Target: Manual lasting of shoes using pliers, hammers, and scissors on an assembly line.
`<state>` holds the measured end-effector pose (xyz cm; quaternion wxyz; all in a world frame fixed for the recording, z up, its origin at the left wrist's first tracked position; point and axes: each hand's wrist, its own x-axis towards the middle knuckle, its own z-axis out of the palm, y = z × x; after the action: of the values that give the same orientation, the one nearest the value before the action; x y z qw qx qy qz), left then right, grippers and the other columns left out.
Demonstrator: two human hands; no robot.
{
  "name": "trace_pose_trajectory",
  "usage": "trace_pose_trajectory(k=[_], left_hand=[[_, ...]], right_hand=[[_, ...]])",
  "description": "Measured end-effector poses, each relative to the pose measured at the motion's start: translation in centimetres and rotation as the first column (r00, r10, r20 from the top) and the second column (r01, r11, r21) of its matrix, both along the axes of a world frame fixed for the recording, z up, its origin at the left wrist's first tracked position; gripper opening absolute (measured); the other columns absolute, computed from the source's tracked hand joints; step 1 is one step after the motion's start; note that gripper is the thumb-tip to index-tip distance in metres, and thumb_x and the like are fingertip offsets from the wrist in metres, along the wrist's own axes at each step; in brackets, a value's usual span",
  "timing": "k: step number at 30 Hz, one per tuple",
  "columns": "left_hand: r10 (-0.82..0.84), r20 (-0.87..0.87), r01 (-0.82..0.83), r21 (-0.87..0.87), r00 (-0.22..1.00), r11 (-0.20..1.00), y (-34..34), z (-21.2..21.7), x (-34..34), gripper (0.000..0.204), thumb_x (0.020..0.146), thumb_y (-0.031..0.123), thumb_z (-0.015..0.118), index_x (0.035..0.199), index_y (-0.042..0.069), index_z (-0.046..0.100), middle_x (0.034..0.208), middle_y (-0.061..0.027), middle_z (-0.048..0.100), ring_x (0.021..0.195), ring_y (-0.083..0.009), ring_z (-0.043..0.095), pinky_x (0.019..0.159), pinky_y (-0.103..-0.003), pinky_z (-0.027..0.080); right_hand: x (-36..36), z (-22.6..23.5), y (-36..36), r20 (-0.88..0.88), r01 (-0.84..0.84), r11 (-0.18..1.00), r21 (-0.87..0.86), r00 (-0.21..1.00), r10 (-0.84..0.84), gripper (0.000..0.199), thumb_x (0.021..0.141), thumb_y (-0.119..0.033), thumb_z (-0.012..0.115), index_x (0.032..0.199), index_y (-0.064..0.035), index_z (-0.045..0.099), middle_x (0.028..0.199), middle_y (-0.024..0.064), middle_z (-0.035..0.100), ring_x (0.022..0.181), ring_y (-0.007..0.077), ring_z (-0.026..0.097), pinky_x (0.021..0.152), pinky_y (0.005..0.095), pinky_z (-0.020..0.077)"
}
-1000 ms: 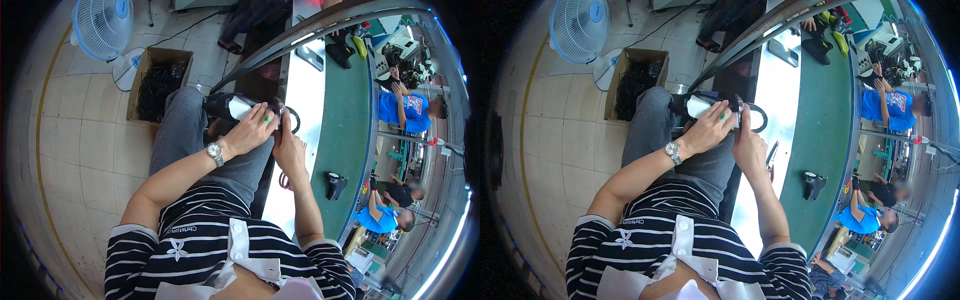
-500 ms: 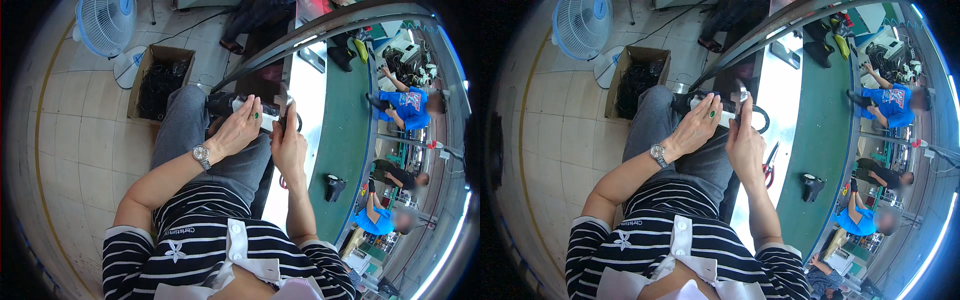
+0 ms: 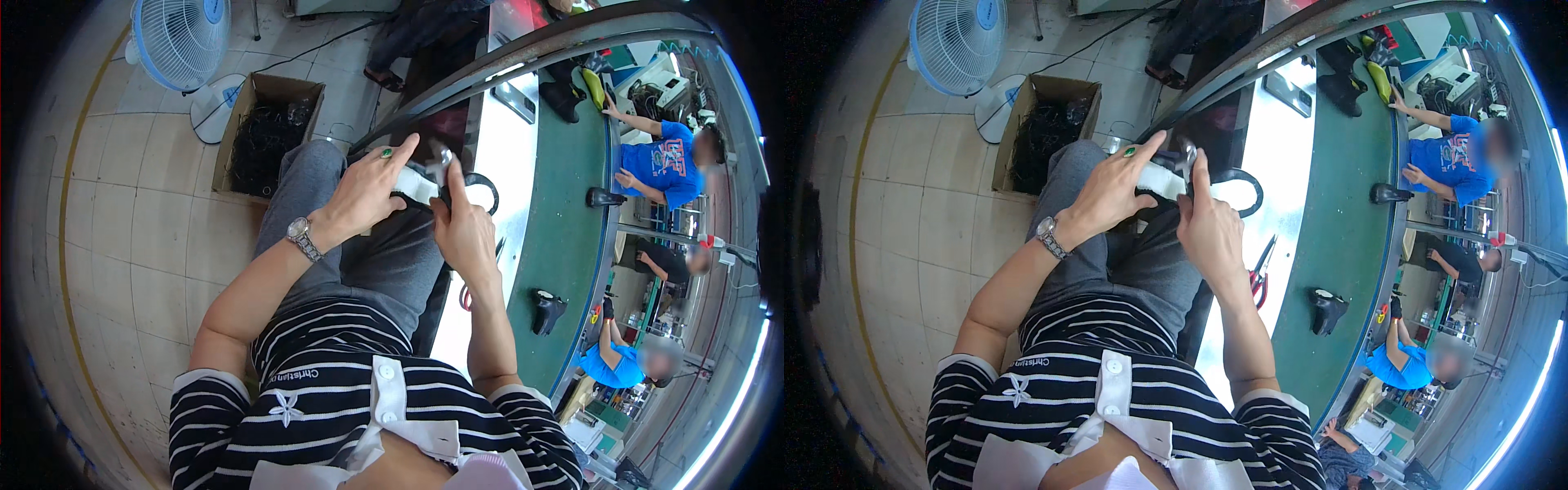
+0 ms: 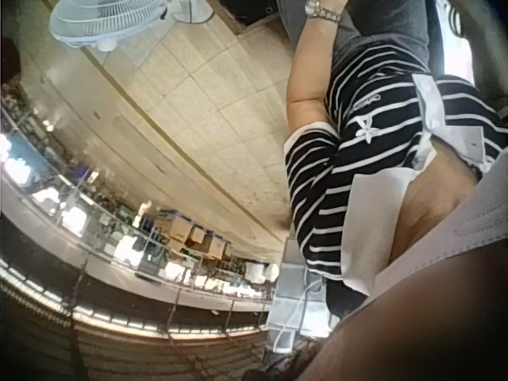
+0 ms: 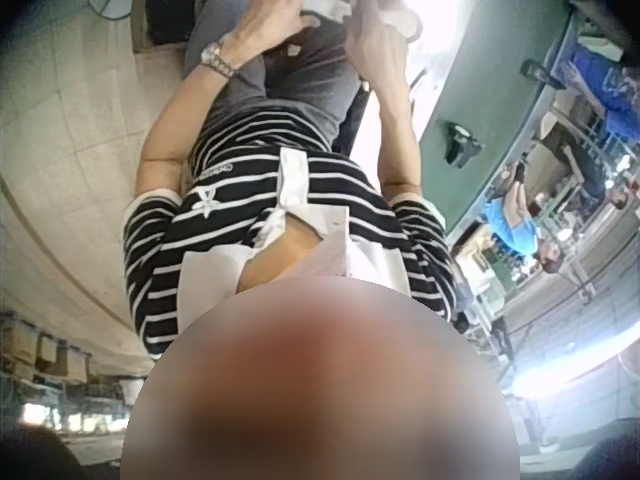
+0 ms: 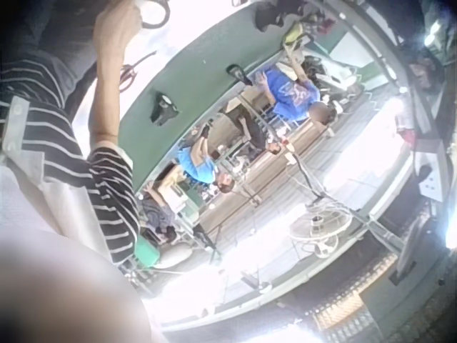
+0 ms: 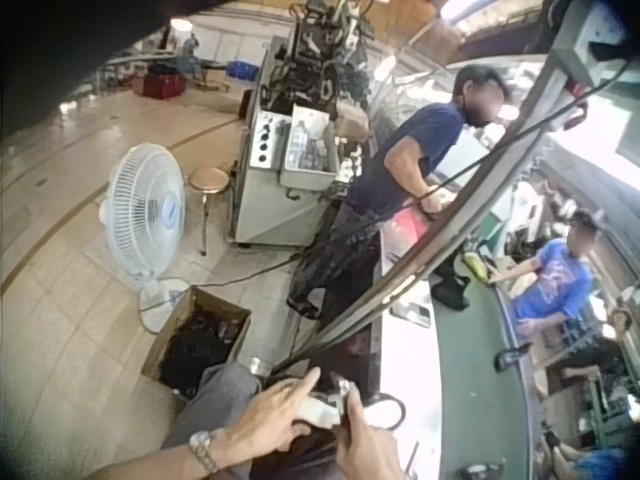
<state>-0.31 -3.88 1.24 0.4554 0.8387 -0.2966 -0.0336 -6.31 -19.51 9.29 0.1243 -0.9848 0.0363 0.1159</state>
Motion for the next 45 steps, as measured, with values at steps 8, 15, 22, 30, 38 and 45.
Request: trace_pose_trajectory(k=[8, 15, 22, 30, 38, 45], left_hand=[[-0.026, -0.097, 0.018, -0.088, 0.995, 0.996, 0.5, -0.4, 0.4, 0.109, 0.063, 0.010, 0.084, 0.151, 0.010, 0.019, 0.125, -0.0171, 0.061, 0.104, -0.0364, 0.062, 0.088, -0.042, 0.052], [-0.152, -0.155, 0.133, -0.124, 0.976, 0.983, 1.1, -0.9, 0.1, 0.112, 0.065, 0.014, 0.084, 0.152, 0.010, 0.015, 0.141, -0.0193, 0.047, 0.125, -0.0359, 0.050, 0.102, -0.042, 0.043], [0.011, -0.431, -0.067, -0.114, 0.902, 0.991, 5.8, -1.5, -8.3, 0.102, 0.080, 0.054, 0.070, 0.149, -0.001, 0.019, 0.148, -0.0303, 0.027, 0.135, -0.0441, 0.034, 0.107, -0.045, 0.037], [0.403, -0.090, -0.390, 0.131, 0.911, 0.911, 9.7, 0.1, -5.7, 0.031, 0.095, 0.026, 0.057, 0.101, -0.003, 0.067, 0.085, -0.0195, 0.067, 0.075, -0.0341, 0.066, 0.065, -0.038, 0.050], [0.162, -0.134, -0.175, -0.087, 0.978, 0.981, 8.8, -1.8, -10.1, 0.027, 0.093, 0.019, 0.061, 0.100, -0.006, 0.065, 0.074, -0.0185, 0.065, 0.065, -0.0277, 0.067, 0.057, -0.033, 0.051], [0.176, -0.041, -0.166, 0.186, 0.983, 0.968, 8.0, -0.6, -10.9, 0.037, 0.093, 0.020, 0.062, 0.120, -0.005, 0.060, 0.080, -0.0161, 0.069, 0.067, -0.0213, 0.069, 0.060, -0.028, 0.054]], right_hand=[[0.7, -0.6, -1.4, -0.013, 0.035, 0.998, 0.061, 0.999, -0.034, 0.060, 0.093, -0.015, 0.055, 0.146, -0.0049, 0.029, 0.066, 0.0185, 0.065, 0.057, 0.0332, 0.066, 0.056, 0.0418, 0.0509], [0.3, -1.8, -6.8, -0.024, 0.226, 0.973, -0.046, 0.974, -0.227, 0.053, 0.093, -0.016, 0.053, 0.142, -0.0041, 0.033, 0.079, 0.0267, 0.066, 0.072, 0.0452, 0.065, 0.066, 0.0514, 0.0496], [-7.0, 0.4, -1.2, -0.363, 0.362, 0.770, 0.525, 0.914, -0.183, 0.055, 0.097, -0.013, 0.054, 0.146, -0.0043, 0.030, 0.090, 0.0134, 0.071, 0.063, 0.0198, 0.068, 0.059, 0.0332, 0.0537], [-6.4, 0.0, 0.8, -0.363, 0.202, 0.718, 0.666, 0.929, 0.076, 0.058, 0.095, -0.014, 0.060, 0.146, -0.0039, 0.033, 0.101, 0.0124, 0.068, 0.091, 0.0176, 0.066, 0.076, 0.0315, 0.0539], [-2.9, 4.8, 4.3, -0.475, -0.240, 0.904, 0.355, 0.786, 0.395, 0.066, 0.096, -0.014, 0.055, 0.152, -0.0193, 0.021, 0.094, 0.0239, 0.067, 0.067, 0.0363, 0.068, 0.065, 0.0460, 0.0533], [-3.2, 3.7, 4.5, -0.520, -0.333, 0.912, 0.240, 0.749, 0.410, 0.070, 0.095, -0.012, 0.055, 0.153, -0.0234, 0.017, 0.077, 0.0246, 0.063, 0.065, 0.0355, 0.067, 0.060, 0.0457, 0.0539]])
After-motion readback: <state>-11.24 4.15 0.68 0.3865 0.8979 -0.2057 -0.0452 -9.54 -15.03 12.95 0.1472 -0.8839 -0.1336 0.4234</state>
